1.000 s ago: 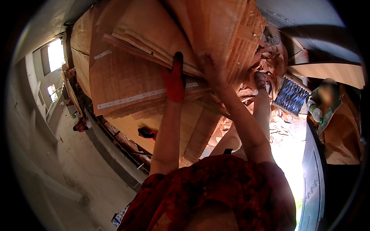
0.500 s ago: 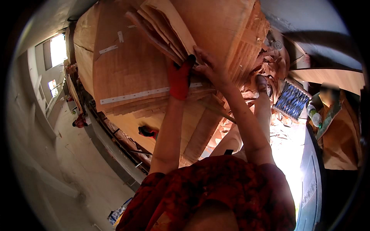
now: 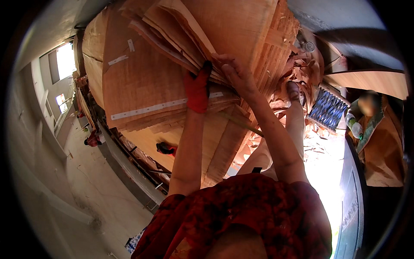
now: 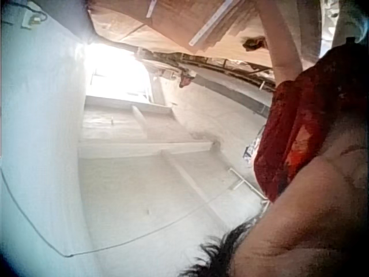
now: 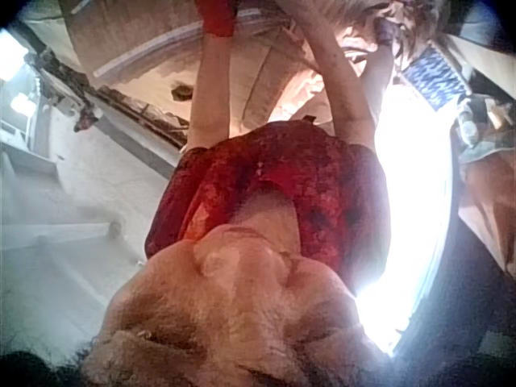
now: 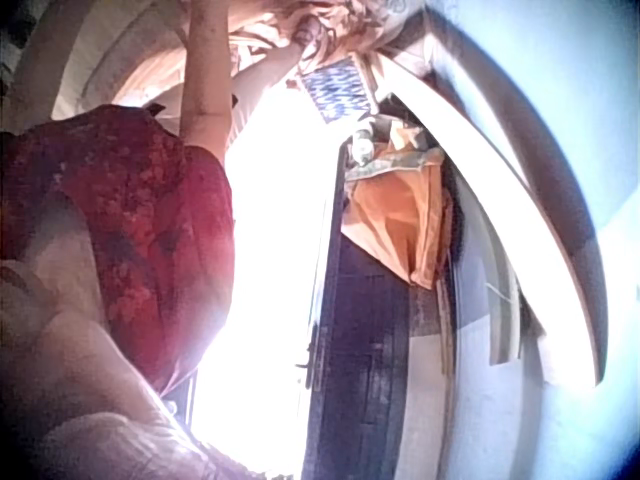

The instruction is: The person prepares veneer sheets by taping segments together on a work surface, then lifts and carries a stack of the sheets to a different pile, where they use a length of twine to secure the bundle.

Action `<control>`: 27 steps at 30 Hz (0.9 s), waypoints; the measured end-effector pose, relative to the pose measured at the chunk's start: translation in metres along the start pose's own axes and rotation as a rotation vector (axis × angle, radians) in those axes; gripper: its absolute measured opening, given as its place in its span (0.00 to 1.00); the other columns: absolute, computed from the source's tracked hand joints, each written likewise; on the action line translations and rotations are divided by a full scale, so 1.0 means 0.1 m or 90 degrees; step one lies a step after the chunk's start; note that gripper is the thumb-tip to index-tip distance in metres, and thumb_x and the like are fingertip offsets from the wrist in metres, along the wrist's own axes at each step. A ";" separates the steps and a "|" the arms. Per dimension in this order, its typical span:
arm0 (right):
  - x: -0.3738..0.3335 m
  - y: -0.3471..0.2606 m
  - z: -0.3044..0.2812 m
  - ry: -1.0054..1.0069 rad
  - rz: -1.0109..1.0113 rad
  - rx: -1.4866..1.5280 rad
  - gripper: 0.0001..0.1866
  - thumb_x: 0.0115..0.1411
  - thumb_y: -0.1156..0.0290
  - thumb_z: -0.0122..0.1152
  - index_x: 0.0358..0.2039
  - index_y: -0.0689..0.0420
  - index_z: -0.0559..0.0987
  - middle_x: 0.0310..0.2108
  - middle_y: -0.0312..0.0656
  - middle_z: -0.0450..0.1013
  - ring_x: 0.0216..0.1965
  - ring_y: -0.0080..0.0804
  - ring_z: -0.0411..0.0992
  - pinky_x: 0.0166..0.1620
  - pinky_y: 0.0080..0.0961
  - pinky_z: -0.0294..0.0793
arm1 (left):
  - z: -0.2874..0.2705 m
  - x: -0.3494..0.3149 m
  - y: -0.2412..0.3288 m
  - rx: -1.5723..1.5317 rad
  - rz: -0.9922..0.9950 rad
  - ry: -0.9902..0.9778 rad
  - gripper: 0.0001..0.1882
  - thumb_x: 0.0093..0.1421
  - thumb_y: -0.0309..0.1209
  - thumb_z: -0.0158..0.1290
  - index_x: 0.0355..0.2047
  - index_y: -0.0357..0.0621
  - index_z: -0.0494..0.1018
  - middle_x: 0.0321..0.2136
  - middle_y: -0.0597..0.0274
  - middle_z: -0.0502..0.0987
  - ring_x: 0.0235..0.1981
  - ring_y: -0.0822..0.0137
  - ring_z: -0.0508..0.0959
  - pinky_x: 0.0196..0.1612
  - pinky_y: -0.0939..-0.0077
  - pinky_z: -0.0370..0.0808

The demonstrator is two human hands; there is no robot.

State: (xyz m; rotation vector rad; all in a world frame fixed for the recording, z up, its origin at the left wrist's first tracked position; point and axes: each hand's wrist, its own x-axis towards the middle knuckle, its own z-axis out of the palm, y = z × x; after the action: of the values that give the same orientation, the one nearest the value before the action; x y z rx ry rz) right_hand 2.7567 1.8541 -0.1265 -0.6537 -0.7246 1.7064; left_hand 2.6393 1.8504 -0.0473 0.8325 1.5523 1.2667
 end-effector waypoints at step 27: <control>0.04 0.14 0.12 0.135 -0.022 -0.164 0.15 0.57 0.73 0.65 0.46 0.60 0.79 0.39 0.41 0.76 0.40 0.26 0.74 0.45 0.23 0.73 | 0.01 -0.02 -0.01 0.009 0.012 0.006 0.24 0.61 0.30 0.56 0.56 0.36 0.64 0.49 0.61 0.71 0.47 0.68 0.71 0.49 0.73 0.69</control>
State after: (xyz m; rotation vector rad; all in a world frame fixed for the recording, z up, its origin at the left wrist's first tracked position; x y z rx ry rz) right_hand 2.7374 1.8537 -0.1295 -0.9796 -0.8050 1.4976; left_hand 2.6405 1.8490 -0.0479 0.8527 1.5655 1.2762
